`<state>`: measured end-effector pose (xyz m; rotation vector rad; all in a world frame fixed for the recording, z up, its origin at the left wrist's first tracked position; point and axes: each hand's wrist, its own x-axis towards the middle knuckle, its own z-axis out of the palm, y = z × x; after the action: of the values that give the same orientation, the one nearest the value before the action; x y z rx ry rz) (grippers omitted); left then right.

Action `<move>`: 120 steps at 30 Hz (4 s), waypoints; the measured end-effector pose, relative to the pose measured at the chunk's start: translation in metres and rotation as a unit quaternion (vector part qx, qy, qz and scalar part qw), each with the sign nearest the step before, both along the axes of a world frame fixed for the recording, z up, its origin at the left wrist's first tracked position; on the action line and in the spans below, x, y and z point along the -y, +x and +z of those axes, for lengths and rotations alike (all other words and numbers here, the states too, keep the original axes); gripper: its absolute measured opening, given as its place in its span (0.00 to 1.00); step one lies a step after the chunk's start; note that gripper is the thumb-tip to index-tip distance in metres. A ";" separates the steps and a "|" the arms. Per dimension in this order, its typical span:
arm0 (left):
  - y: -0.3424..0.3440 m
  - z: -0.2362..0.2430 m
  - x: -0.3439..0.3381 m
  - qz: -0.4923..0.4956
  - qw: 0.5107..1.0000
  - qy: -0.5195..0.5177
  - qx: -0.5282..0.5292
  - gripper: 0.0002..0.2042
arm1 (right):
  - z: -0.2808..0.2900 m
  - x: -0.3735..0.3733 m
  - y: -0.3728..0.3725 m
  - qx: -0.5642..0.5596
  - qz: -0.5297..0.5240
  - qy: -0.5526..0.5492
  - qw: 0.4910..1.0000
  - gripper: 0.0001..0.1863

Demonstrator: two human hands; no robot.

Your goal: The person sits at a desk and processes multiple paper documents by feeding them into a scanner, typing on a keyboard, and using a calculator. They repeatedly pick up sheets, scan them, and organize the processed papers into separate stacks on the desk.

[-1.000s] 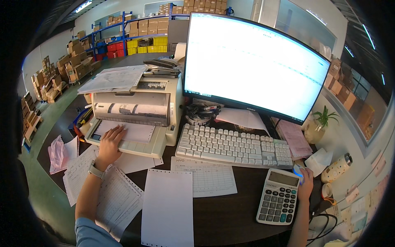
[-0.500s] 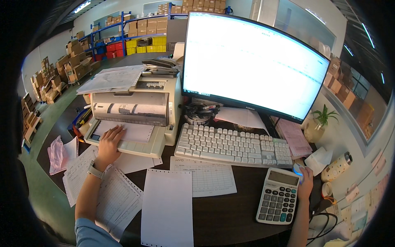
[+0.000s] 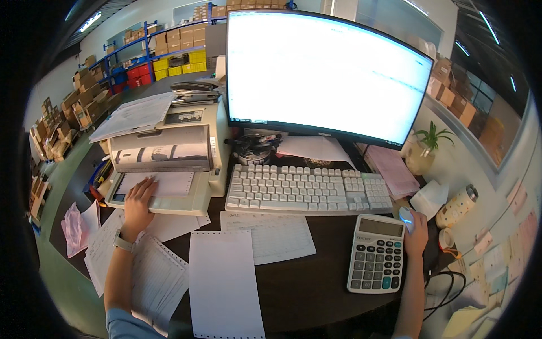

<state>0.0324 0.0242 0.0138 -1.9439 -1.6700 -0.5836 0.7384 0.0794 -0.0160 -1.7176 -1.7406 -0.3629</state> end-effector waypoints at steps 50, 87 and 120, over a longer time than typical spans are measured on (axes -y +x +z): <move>0.174 0.069 0.014 -0.278 0.846 -0.339 0.304 0.26 | -0.001 -0.002 0.007 0.008 0.029 -0.029 0.999 0.20; 0.312 0.068 0.024 -0.460 0.638 -0.342 0.514 0.10 | 0.078 0.097 -0.210 -0.330 0.443 -0.047 0.833 0.11; 0.069 0.124 0.077 -0.111 0.962 0.143 0.206 0.12 | -0.028 0.195 -0.173 -0.469 0.086 0.086 0.875 0.11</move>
<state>0.1010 -0.0528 0.1383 -1.8927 -1.4923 -1.3162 0.5650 -0.1158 -0.0440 -1.2489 -1.0666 0.3551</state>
